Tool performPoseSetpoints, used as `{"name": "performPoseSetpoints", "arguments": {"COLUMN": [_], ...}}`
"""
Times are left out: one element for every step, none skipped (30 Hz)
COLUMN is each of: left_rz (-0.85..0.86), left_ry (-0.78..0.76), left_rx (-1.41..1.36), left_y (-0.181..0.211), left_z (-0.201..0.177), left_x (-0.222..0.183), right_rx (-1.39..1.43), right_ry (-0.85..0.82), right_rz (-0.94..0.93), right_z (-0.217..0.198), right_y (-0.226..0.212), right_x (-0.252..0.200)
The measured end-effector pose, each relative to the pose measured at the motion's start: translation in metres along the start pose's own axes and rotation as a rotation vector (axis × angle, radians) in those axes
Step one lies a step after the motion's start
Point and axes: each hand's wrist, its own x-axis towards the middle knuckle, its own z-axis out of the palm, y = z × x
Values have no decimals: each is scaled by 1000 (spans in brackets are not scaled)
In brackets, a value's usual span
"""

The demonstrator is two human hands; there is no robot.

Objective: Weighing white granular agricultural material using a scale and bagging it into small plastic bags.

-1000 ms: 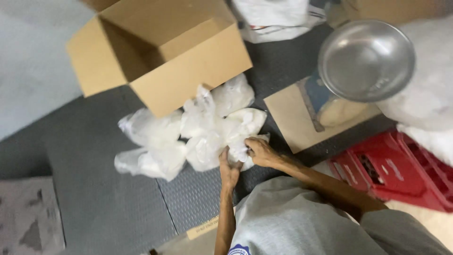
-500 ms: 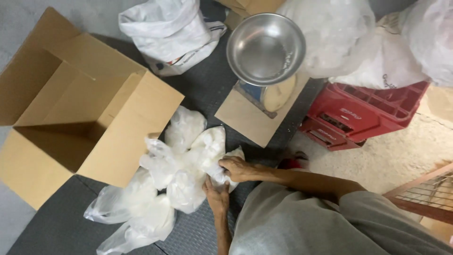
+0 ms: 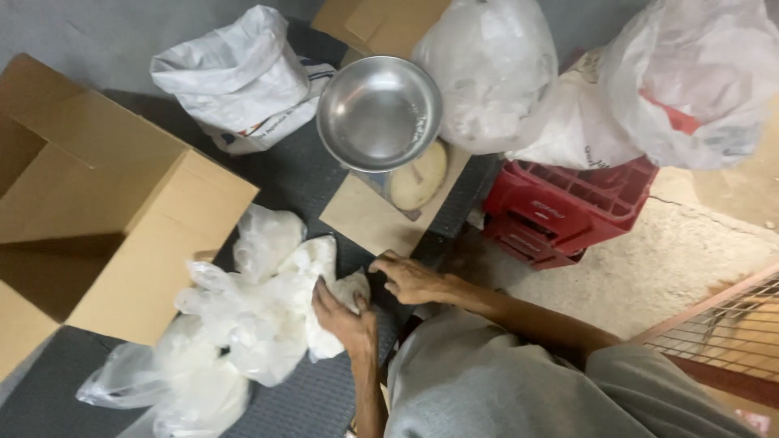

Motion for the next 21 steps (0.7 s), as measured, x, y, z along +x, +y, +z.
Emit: {"name": "performPoseSetpoints", "arguments": {"left_rz": [74,71,117,163,161,175,186,181,185,188,190,167,138,134,122,110,103,122,150,153,145], "left_ry": [24,29,-30,-89,-85,-161,-239,-238,-311,-383,-375,-386,-399,-393,-399,-404,-402,-407,-407,-400,-418], "left_rx": [-87,-84,-70,-56,-56,-117,-177,-176,-240,-305,-304,-324,-343,-343,-352,-361,-354,-364,-379,-377,-407], "left_y": [19,37,56,74,89,105,117,130,142,154,164,174,183,188,191,194,201,209,218,224,228], "left_z": [9,19,31,44,60,76,90,101,111,121,129,137,145,157,165,173,175,176,180,187,192], "left_x": [5,2,1,-1,-7,-13,-22,-30,-37,-43,-48,-53,-59,-63,-67,-70,-70,-70,-64,-57,-50], "right_rx": [22,21,17,14,12,10,11,11,19,27,24,41,60,57,78,98,104,94,77,76,68], "right_ry": [-9,-14,12,39,36,72,106,101,146,192,191,237,276,271,287,303,295,334,380,380,450], "right_rz": [53,49,84,119,116,127,140,140,134,129,122,101,84,81,110,140,138,154,165,158,110], "right_z": [-15,-28,-42,-56,-70,-85,-96,-104,-112,-119,-130,-141,-150,-165,-175,-186,-191,-197,-208,-216,-222], "right_y": [5,14,24,34,48,63,76,92,108,124,133,143,153,160,164,167,169,171,173,181,190], "right_x": [-8,-19,-29,-40,-49,-59,-69,-80,-88,-95,-102,-108,-116,-121,-125,-129,-134,-139,-139,-136,-132]}}
